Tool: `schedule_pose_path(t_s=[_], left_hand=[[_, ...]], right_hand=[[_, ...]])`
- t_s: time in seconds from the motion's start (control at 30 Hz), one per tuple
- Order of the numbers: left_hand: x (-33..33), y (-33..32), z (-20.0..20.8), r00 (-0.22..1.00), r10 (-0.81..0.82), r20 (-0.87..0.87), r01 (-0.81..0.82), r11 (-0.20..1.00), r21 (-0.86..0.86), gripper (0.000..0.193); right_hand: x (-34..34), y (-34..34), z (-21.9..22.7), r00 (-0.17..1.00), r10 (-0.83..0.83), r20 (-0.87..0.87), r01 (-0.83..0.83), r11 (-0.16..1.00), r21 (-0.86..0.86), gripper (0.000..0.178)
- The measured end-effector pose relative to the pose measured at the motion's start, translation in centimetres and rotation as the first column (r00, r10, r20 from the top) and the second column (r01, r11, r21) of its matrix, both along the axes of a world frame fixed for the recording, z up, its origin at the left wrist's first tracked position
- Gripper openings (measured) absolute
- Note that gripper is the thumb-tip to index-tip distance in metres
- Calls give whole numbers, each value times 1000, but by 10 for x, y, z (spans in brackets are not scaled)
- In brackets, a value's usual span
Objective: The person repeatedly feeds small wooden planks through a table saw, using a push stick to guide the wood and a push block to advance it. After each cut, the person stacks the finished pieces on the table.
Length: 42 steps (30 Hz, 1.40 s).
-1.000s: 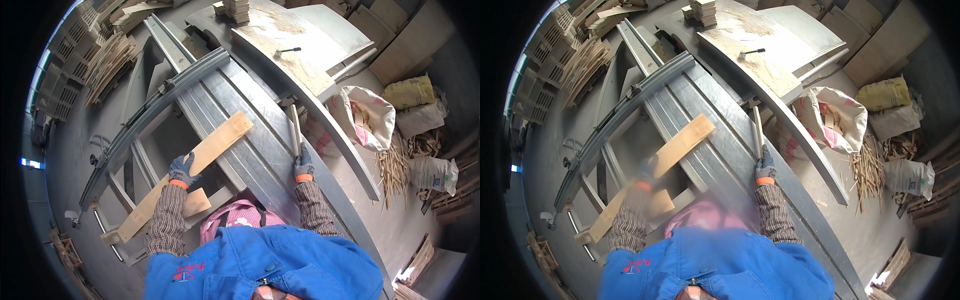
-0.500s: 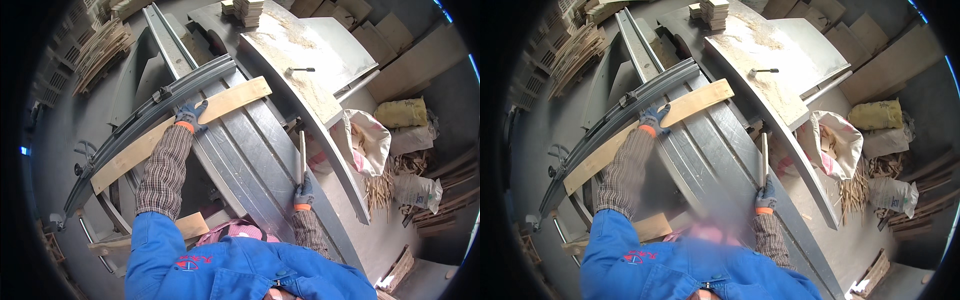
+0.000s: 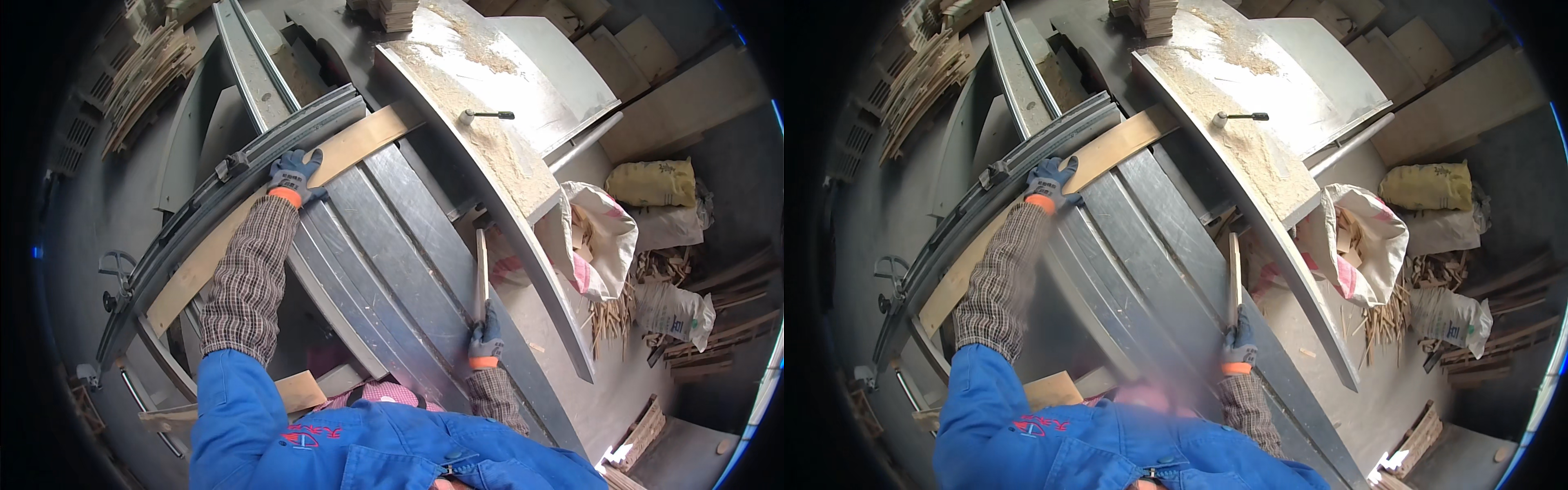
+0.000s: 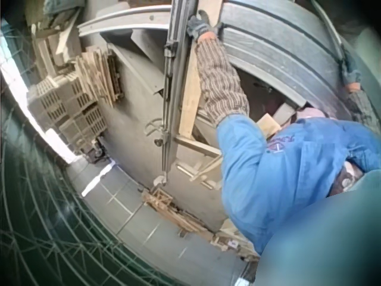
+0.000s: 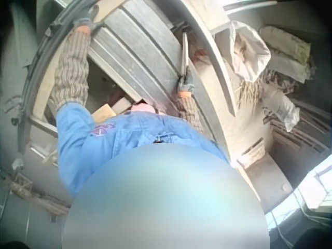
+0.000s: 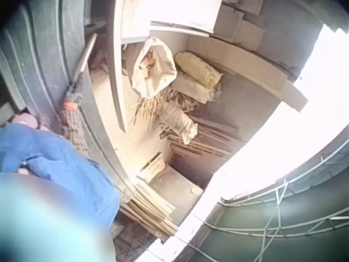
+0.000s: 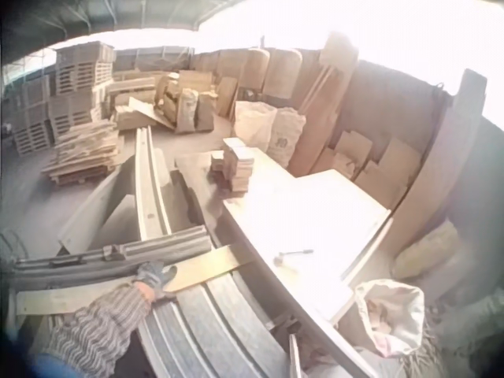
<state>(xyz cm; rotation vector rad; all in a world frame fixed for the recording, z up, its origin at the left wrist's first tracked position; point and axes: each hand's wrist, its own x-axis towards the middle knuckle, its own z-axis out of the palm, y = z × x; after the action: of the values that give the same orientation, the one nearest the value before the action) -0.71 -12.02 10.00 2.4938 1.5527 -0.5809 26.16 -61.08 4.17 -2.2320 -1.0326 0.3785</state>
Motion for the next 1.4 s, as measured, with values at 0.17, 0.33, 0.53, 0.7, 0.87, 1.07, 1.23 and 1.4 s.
schedule_pose_path(t_s=[0.17, 0.33, 0.53, 0.7, 0.87, 1.07, 1.23, 1.4], left_hand=[[21, 7, 0, 984, -127, -127, 142, 982, 122, 82], [19, 2, 12, 977, -121, -175, 151, 973, 172, 80], [6, 3, 47, 993, 113, -45, -106, 986, 130, 89], [4, 1, 48, 992, 126, -13, -123, 987, 103, 88], [2, -1, 35, 995, 101, 28, -103, 988, 115, 87], [-1, 0, 34, 995, 95, 32, -98, 991, 96, 85], [-4, 21, 36, 996, 89, 24, -91, 986, 139, 84], [-13, 55, 34, 995, 96, 18, -98, 987, 124, 84]], right_hand=[[7, 2, -4, 994, 6, -109, 3, 996, 88, 50], [3, 24, 25, 776, 24, -630, 115, 977, 179, 67], [0, 82, 71, 449, 47, -893, 36, 997, 71, 60], [7, 152, 62, 487, 71, -870, -14, 997, 74, 54], [29, 231, 38, 455, -54, -889, 46, 998, -37, 57], [38, 280, 27, 533, -9, -846, -55, 997, -46, 55], [33, 304, 25, 555, -6, -832, -53, 998, -42, 55], [22, 341, 25, 579, -26, -815, -44, 997, -63, 55]])
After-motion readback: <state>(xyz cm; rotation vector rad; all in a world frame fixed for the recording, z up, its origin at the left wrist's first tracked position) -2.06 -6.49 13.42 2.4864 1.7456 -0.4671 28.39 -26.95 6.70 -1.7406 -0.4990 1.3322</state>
